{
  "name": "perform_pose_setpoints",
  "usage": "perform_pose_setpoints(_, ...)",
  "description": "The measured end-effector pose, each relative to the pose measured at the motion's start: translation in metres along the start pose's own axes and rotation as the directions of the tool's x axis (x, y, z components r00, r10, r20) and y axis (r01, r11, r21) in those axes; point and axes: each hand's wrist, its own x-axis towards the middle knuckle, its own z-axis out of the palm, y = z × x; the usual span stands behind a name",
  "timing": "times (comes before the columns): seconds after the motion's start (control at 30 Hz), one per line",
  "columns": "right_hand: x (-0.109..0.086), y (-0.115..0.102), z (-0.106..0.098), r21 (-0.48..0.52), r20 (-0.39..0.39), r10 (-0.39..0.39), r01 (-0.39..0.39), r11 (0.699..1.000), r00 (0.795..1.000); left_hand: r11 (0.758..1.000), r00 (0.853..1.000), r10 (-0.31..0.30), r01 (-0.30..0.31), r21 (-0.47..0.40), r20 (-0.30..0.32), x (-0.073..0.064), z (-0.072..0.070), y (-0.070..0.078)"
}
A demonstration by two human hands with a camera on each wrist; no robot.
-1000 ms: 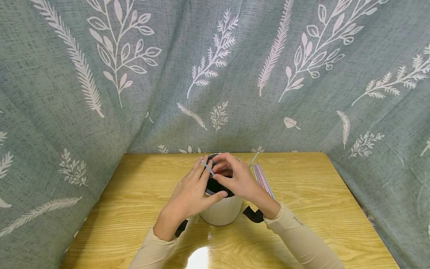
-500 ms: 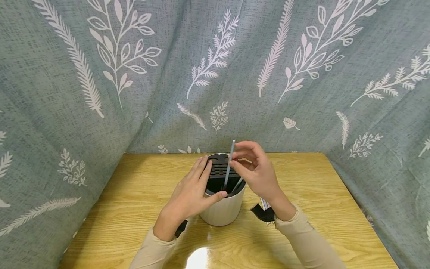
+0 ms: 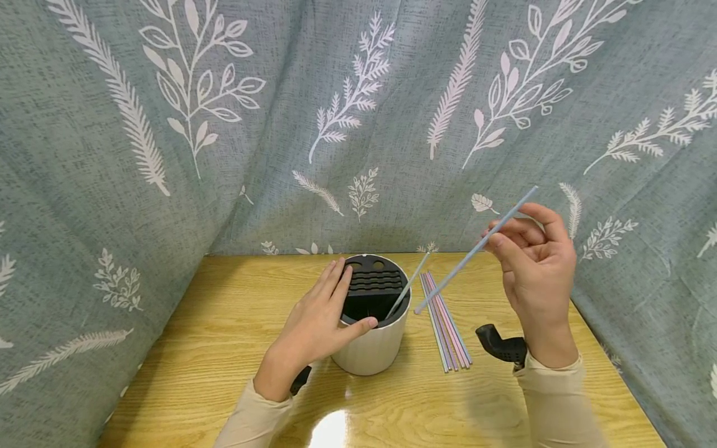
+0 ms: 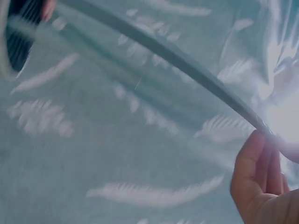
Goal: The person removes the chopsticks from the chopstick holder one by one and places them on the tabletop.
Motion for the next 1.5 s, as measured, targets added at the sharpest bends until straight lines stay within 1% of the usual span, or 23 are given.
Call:
perform_pose_setpoints(0.1,0.002,-0.003,-0.022,-0.081,-0.04,0.09,-0.093,0.992,0.995,1.0,1.0,-0.003,0.003,-0.001,0.002,0.0,0.0,-0.001)
perform_pose_setpoints(0.17,0.002,-0.001,-0.039,-0.149,-0.059,0.162,-0.169,0.974,0.985,1.0,1.0,-0.008,0.008,-0.001,0.001,0.0,-0.001,-0.001)
perform_pose_setpoints(0.23,0.002,0.006,-0.057,-0.223,-0.083,0.227,-0.241,0.945,0.97,1.0,1.0,-0.011,0.011,-0.001,0.0,0.0,-0.001,-0.002)
perform_pose_setpoints(0.27,0.002,0.01,-0.066,-0.258,-0.095,0.262,-0.278,0.925,0.96,1.0,1.0,-0.012,0.012,0.0,-0.001,0.0,-0.001,-0.002)
perform_pose_setpoints(0.33,0.002,0.019,-0.086,-0.324,-0.139,0.334,-0.362,0.874,0.932,1.0,1.0,-0.011,0.011,0.001,-0.005,0.0,-0.001,-0.002)
perform_pose_setpoints(0.4,0.001,0.03,-0.106,-0.383,-0.191,0.405,-0.448,0.808,0.894,1.0,1.0,-0.007,0.007,0.002,-0.009,0.0,-0.001,-0.003)
perform_pose_setpoints(0.43,0.0,0.035,-0.116,-0.41,-0.216,0.441,-0.491,0.769,0.871,1.0,1.0,-0.005,0.005,0.003,-0.01,0.0,-0.001,-0.003)
perform_pose_setpoints(0.47,-0.001,0.041,-0.126,-0.437,-0.242,0.476,-0.533,0.724,0.845,1.0,1.0,-0.005,0.005,0.003,-0.012,0.0,-0.001,-0.003)
perform_pose_setpoints(0.53,-0.004,0.054,-0.144,-0.507,-0.283,0.533,-0.597,0.622,0.797,1.0,1.0,-0.003,0.003,0.006,-0.012,0.0,-0.001,-0.003)
perform_pose_setpoints(0.57,-0.006,0.06,-0.153,-0.545,-0.297,0.554,-0.614,0.571,0.778,1.0,1.0,-0.001,0.001,0.006,-0.012,0.0,-0.001,-0.003)
perform_pose_setpoints(0.63,-0.011,0.073,-0.168,-0.606,-0.31,0.591,-0.634,0.481,0.745,1.0,1.0,0.0,0.0,0.008,-0.01,0.0,-0.001,-0.003)
perform_pose_setpoints(0.7,-0.016,0.085,-0.181,-0.65,-0.318,0.621,-0.642,0.408,0.716,1.0,1.0,0.002,-0.002,0.008,-0.007,0.0,-0.001,-0.002)
perform_pose_setpoints(0.77,-0.02,0.095,-0.191,-0.661,-0.329,0.647,-0.657,0.363,0.688,1.0,1.0,0.002,-0.002,0.006,-0.003,0.0,-0.001,-0.002)
perform_pose_setpoints(0.87,-0.026,0.109,-0.202,-0.659,-0.337,0.677,-0.678,0.326,0.654,1.0,1.0,0.0,0.0,0.005,0.001,0.0,-0.002,-0.002)
perform_pose_setpoints(0.97,-0.029,0.12,-0.208,-0.655,-0.346,0.697,-0.694,0.3,0.628,1.0,1.0,0.0,0.0,0.007,0.005,0.0,-0.002,-0.001)
perform_pose_setpoints(1.1,-0.033,0.131,-0.212,-0.656,-0.371,0.725,-0.716,0.238,0.581,1.0,1.0,0.003,-0.003,0.012,0.011,0.001,-0.001,-0.001)
perform_pose_setpoints(1.17,-0.036,0.136,-0.214,-0.67,-0.375,0.736,-0.713,0.205,0.563,1.0,1.0,0.001,-0.001,0.014,0.012,0.001,-0.001,-0.001)
perform_pose_setpoints(1.2,-0.037,0.138,-0.214,-0.682,-0.371,0.74,-0.706,0.192,0.561,1.0,1.0,0.0,-0.001,0.015,0.012,0.001,0.0,-0.001)
perform_pose_setpoints(1.23,-0.038,0.141,-0.215,-0.691,-0.364,0.744,-0.698,0.188,0.561,1.0,1.0,-0.001,0.001,0.015,0.012,0.001,0.0,-0.001)
perform_pose_setpoints(1.33,-0.042,0.147,-0.216,-0.724,-0.362,0.739,-0.671,0.16,0.568,1.0,1.0,-0.002,0.002,0.013,0.01,0.001,0.0,-0.001)
perform_pose_setpoints(1.43,-0.046,0.151,-0.215,-0.74,-0.365,0.744,-0.659,0.134,0.56,1.0,1.0,0.003,-0.003,0.015,0.006,0.001,0.0,-0.001)
perform_pose_setpoints(1.5,-0.047,0.153,-0.214,-0.744,-0.368,0.75,-0.658,0.118,0.55,1.0,1.0,0.005,-0.005,0.016,0.002,0.001,0.001,-0.001)
